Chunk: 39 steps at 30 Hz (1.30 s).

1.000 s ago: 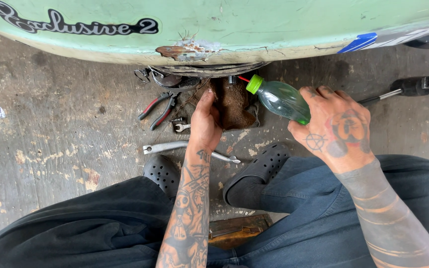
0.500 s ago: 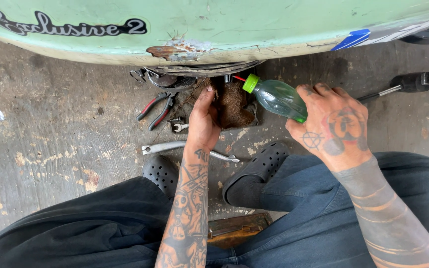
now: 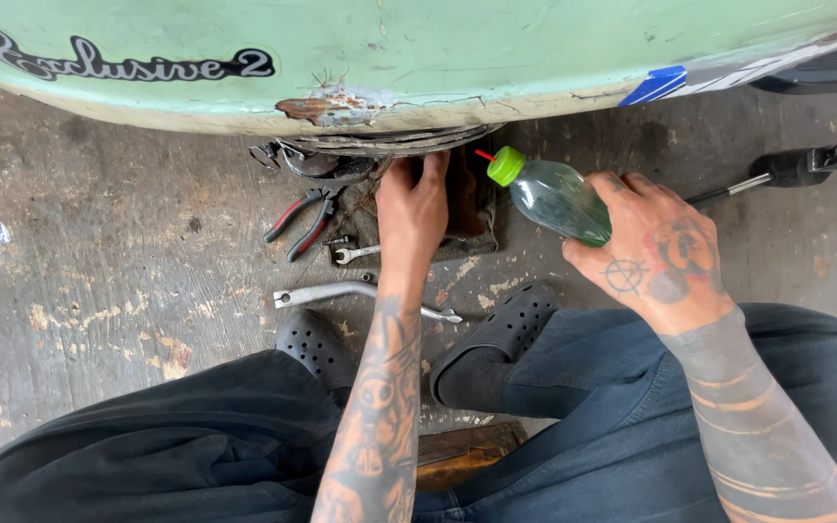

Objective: The person sits on the floor and works on the rear engine area of a light green scooter. They use a wrench to loosen a bolt, remove a small metal part, and then pour a green liquid from a plastic bottle into the engine opening. Finally, they wipe the area with a brown cloth.

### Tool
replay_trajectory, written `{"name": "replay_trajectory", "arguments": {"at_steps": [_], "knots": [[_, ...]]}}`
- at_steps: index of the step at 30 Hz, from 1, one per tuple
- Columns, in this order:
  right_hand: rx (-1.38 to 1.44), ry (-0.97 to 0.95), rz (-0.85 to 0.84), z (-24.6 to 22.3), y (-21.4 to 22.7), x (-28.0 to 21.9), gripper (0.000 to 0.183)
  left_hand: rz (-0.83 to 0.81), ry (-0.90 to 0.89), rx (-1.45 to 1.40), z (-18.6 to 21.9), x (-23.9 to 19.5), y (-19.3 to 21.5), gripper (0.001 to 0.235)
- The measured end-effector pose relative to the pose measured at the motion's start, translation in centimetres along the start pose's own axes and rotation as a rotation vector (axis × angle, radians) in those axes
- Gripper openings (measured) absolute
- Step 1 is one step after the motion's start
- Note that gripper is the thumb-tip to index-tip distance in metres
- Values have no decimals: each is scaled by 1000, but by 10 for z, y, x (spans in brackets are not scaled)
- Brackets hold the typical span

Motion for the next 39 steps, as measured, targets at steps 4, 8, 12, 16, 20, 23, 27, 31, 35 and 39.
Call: {"name": "replay_trajectory", "arguments": {"at_steps": [4,8,12,16,20,23,27,31,35,39], "knots": [[40,29,8,-3,6,-6,45,412,-736,1245,48,-15,-34,19],[84,-10,-8,-2,9,-11,48,362,-524,119,56,-35,34,17],[127,-45,9,6,16,-16,50,-24,-59,88,19,-11,3,42],[149,-294,-238,29,2,-22,61,268,-457,315,45,-21,-6,21],[174,-319,-243,32,7,-24,64,324,-215,223,36,-16,-3,32],[207,-334,-243,35,12,-31,65,335,-243,244,36,-26,-1,30],[251,-321,-217,35,22,-34,65,336,-350,102,51,-38,13,20],[305,-298,-213,33,23,-35,64,249,-377,179,9,9,-28,30],[356,-253,-216,27,25,-40,64,341,-417,52,5,7,-9,28],[395,-246,-227,30,22,-46,65,100,-182,-1,6,-2,-18,38]]}}
Point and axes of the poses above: each hand's wrist, its own x-axis towards the middle knuckle, its own y-axis out of the back of the hand, z = x × y, the point moved 10 cm from there along x, towards the middle knuckle, and after that the axes turned 12 degrees about x, right-handed, at the moved point
